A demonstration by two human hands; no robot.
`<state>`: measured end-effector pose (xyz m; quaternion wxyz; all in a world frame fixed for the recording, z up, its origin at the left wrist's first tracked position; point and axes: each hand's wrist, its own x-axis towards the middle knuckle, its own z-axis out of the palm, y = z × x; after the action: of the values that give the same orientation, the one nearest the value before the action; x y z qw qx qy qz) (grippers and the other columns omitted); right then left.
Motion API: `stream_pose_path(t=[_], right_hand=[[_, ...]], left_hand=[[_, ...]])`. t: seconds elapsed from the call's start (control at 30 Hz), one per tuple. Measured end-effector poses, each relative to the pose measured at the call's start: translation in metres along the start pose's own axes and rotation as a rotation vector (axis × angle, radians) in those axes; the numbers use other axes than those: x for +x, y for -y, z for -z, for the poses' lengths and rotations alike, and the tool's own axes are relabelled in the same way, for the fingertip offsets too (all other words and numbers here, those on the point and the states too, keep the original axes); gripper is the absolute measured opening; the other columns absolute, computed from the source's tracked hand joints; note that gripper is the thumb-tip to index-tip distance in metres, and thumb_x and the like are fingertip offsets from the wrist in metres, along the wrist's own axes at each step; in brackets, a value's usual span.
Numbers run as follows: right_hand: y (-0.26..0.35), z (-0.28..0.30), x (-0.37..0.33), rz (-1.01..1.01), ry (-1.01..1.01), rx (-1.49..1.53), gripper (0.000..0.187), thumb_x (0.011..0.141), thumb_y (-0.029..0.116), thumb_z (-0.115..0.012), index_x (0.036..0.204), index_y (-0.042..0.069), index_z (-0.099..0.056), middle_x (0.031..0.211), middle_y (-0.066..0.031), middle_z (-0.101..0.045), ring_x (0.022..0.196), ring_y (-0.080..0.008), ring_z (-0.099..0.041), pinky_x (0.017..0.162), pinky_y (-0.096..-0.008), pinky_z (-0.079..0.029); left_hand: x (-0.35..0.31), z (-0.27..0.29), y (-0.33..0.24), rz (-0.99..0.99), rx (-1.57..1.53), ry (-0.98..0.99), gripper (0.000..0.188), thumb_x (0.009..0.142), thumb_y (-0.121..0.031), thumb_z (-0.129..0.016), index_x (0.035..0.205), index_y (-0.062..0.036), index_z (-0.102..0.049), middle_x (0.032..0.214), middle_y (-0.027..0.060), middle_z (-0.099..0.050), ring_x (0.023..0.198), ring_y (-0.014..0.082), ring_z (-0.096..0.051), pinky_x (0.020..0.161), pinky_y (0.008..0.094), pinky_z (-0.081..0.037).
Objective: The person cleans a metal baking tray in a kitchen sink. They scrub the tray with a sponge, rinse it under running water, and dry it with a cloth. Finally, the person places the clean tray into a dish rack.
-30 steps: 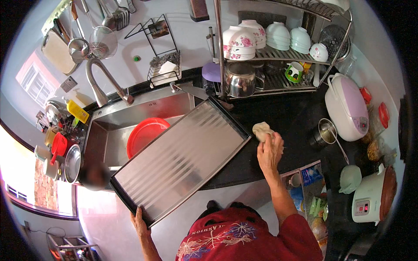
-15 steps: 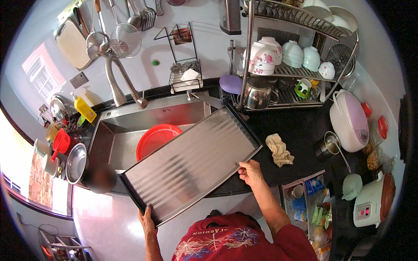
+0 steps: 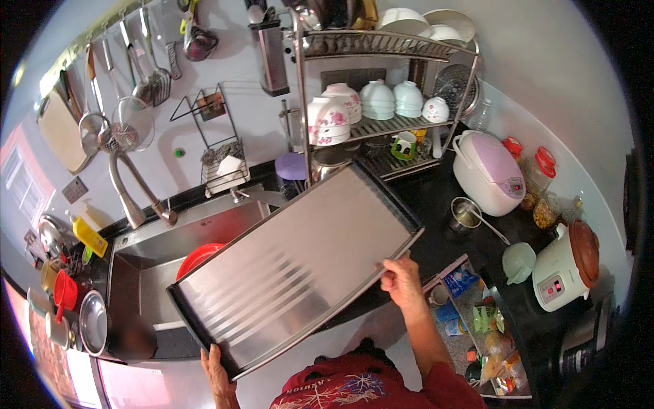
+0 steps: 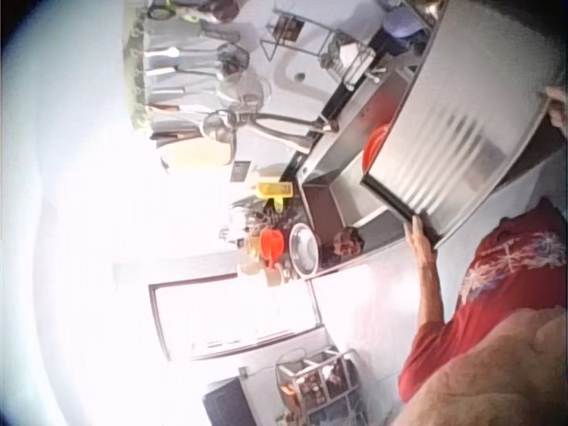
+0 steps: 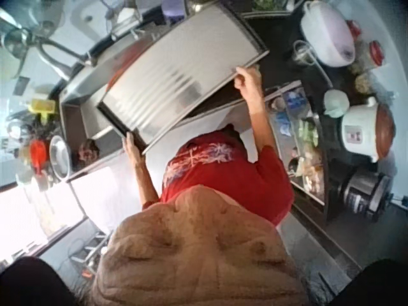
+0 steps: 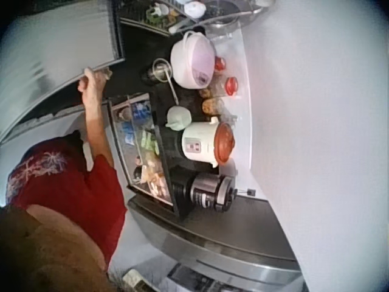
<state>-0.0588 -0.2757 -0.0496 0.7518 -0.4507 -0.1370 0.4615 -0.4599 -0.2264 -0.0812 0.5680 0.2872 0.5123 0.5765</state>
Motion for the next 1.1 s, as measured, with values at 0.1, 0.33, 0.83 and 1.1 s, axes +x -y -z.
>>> stream_pose_path(t=[0.1,0.33,0.83,1.1], right_hand=[[0.026,0.037,-0.001,0.158,-0.145,0.051,0.015,0.077,0.012,-0.060,0.070,0.011,-0.047,0.064,-0.0020,-0.053,0.041,-0.0072,-0.038,0.036,-0.0198,-0.027],[0.106,0.077,0.006,0.337,-0.303,0.001,0.022,0.077,0.020,-0.062,0.065,0.012,-0.046,0.057,0.0009,-0.045,0.045,-0.0063,-0.038,0.036,-0.0188,-0.027],[0.197,0.166,0.098,0.335,-0.409,0.020,0.019,0.074,0.017,-0.064,0.069,0.008,-0.049,0.055,0.0001,-0.043,0.039,-0.0062,-0.036,0.032,-0.0198,-0.025],[0.204,0.193,0.125,0.334,-0.372,0.072,0.024,0.074,0.025,-0.068,0.067,0.011,-0.050,0.055,-0.0003,-0.047,0.036,-0.0070,-0.033,0.032,-0.0204,-0.022]], left_hand=[[-0.004,-0.050,-0.004,-0.019,0.029,0.260,0.036,0.086,-0.021,-0.055,0.115,-0.0025,-0.045,0.086,-0.0002,-0.053,0.076,0.0080,-0.049,0.067,0.0234,-0.042],[-0.015,-0.156,0.011,0.171,0.012,0.338,0.028,0.087,-0.022,-0.052,0.109,-0.0039,-0.050,0.084,-0.0009,-0.054,0.076,0.0085,-0.051,0.066,0.0238,-0.043],[-0.026,-0.302,0.038,0.281,0.072,0.502,0.047,0.085,-0.032,-0.053,0.118,-0.0001,-0.041,0.096,0.0070,-0.053,0.084,0.0152,-0.054,0.065,0.0325,-0.049],[-0.024,-0.346,0.025,0.288,0.190,0.269,0.057,0.085,-0.037,-0.052,0.125,-0.0015,-0.033,0.105,0.0090,-0.051,0.088,0.0182,-0.055,0.063,0.0332,-0.050]])
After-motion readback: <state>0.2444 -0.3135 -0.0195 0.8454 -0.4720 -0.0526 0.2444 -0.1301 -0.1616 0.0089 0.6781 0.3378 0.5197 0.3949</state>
